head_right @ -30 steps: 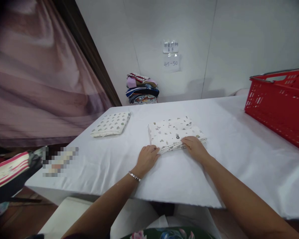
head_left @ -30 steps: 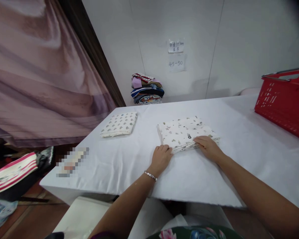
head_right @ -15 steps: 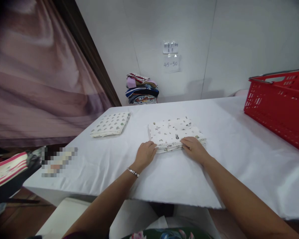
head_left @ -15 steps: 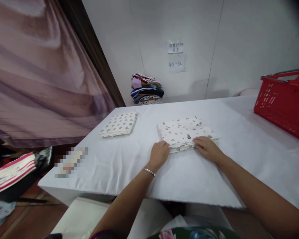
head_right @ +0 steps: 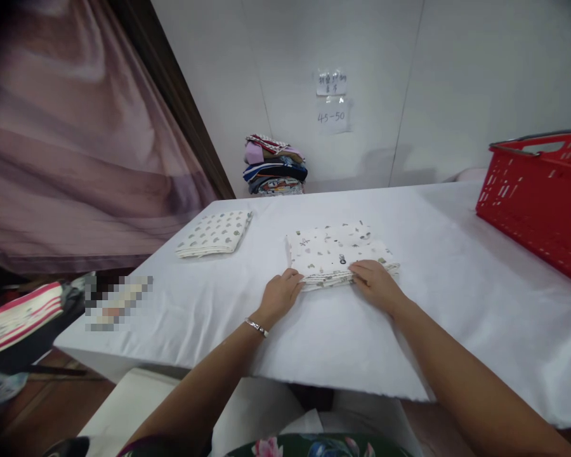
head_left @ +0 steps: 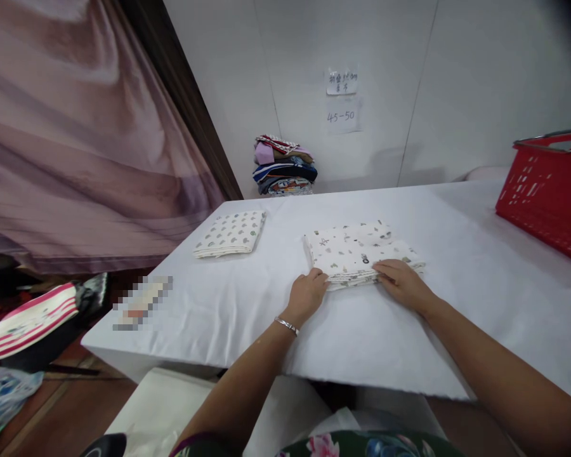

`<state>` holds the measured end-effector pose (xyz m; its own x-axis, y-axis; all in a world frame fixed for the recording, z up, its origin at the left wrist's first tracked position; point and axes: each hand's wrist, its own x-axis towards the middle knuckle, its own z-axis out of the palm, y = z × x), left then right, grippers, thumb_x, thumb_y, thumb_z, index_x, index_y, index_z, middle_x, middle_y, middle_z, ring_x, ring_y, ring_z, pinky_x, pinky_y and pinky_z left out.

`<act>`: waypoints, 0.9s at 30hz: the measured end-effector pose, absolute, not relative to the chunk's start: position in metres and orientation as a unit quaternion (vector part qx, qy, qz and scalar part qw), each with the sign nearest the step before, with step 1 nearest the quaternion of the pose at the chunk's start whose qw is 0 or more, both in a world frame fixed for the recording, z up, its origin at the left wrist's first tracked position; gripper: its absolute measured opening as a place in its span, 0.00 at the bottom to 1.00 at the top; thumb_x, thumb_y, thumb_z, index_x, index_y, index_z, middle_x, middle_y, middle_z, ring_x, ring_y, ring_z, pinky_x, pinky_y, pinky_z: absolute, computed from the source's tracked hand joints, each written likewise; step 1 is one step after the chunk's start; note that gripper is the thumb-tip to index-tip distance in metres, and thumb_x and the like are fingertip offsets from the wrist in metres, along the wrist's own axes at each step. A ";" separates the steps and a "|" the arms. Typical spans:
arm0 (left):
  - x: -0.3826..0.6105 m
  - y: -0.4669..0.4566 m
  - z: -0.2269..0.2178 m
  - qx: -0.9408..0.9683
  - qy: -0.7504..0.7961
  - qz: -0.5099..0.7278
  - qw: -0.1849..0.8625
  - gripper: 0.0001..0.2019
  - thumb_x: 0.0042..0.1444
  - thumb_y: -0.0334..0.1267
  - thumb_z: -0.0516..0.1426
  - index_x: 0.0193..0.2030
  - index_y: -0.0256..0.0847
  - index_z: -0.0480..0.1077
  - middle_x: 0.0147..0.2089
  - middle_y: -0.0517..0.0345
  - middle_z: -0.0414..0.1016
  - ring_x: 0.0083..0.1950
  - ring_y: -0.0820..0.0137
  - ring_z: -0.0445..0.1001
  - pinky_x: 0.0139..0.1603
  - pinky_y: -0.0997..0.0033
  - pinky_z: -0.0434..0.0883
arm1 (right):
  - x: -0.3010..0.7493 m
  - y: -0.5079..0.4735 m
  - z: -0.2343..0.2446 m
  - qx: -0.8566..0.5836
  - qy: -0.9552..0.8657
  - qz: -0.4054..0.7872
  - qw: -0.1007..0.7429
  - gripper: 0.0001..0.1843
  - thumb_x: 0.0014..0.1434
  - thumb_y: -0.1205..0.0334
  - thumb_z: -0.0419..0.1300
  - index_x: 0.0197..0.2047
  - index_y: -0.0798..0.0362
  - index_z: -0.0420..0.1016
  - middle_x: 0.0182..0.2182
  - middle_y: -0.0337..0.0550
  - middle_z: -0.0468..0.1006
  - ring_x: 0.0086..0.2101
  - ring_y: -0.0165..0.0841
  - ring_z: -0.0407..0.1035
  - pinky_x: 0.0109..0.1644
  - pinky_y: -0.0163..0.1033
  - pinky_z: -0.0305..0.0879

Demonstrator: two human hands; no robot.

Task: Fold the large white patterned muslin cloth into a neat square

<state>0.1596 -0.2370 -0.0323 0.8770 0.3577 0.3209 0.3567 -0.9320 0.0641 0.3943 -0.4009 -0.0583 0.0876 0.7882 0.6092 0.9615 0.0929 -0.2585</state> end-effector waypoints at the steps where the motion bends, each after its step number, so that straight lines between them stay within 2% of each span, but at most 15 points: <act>1: 0.160 -0.236 -0.033 0.968 0.185 0.167 0.004 0.10 0.63 0.39 0.46 0.45 0.44 0.66 0.46 0.57 0.68 0.35 0.73 0.69 0.35 0.70 0.64 | 0.391 -0.401 -0.055 -0.658 -0.665 -0.133 0.329 0.16 0.59 0.64 0.52 0.50 0.48 0.69 0.45 0.46 0.73 0.46 0.40 0.66 0.49 0.51 0.65; 7: 0.160 -0.235 -0.038 0.968 0.166 0.185 0.023 0.10 0.63 0.39 0.46 0.45 0.43 0.66 0.45 0.57 0.69 0.39 0.71 0.70 0.37 0.69 0.66 | 0.357 -0.388 -0.034 -0.638 -0.699 -0.112 0.305 0.19 0.60 0.63 0.52 0.54 0.46 0.63 0.48 0.47 0.71 0.47 0.41 0.64 0.54 0.54 0.59; 13: 0.158 -0.237 -0.039 0.959 0.181 0.204 0.076 0.11 0.62 0.39 0.46 0.46 0.44 0.66 0.46 0.57 0.68 0.38 0.72 0.70 0.38 0.70 0.68 | 0.328 -0.350 -0.027 -0.611 -0.747 -0.077 0.249 0.14 0.60 0.63 0.52 0.50 0.51 0.68 0.45 0.48 0.72 0.46 0.40 0.64 0.50 0.49 0.61; 18: 0.155 -0.243 -0.038 0.926 0.203 0.237 0.214 0.12 0.59 0.39 0.50 0.50 0.46 0.63 0.49 0.59 0.67 0.39 0.74 0.70 0.40 0.73 0.68 | 0.317 -0.334 -0.039 -0.635 -0.730 -0.047 0.248 0.13 0.61 0.63 0.52 0.48 0.52 0.71 0.42 0.47 0.73 0.44 0.39 0.66 0.47 0.47 0.62; 21: 0.152 -0.246 -0.040 0.876 0.270 0.264 0.301 0.20 0.53 0.39 0.57 0.52 0.44 0.60 0.51 0.57 0.65 0.35 0.75 0.70 0.39 0.72 0.68 | 0.317 -0.336 -0.046 -0.642 -0.713 -0.035 0.280 0.14 0.61 0.63 0.52 0.48 0.52 0.71 0.44 0.48 0.73 0.45 0.38 0.65 0.48 0.46 0.62; 23: 0.150 -0.247 -0.042 0.842 0.325 0.263 0.340 0.22 0.49 0.39 0.60 0.51 0.43 0.59 0.49 0.56 0.66 0.33 0.75 0.69 0.37 0.71 0.67 | 0.319 -0.337 -0.049 -0.644 -0.707 -0.030 0.291 0.14 0.61 0.62 0.52 0.48 0.52 0.71 0.45 0.47 0.73 0.46 0.38 0.65 0.49 0.46 0.62; 27: 0.148 -0.249 -0.044 0.802 0.363 0.233 0.413 0.19 0.48 0.38 0.60 0.46 0.42 0.60 0.40 0.59 0.71 0.33 0.72 0.70 0.35 0.72 0.66 | 0.320 -0.339 -0.048 -0.646 -0.706 -0.020 0.288 0.14 0.60 0.60 0.53 0.48 0.50 0.72 0.46 0.47 0.73 0.47 0.39 0.65 0.50 0.48 0.62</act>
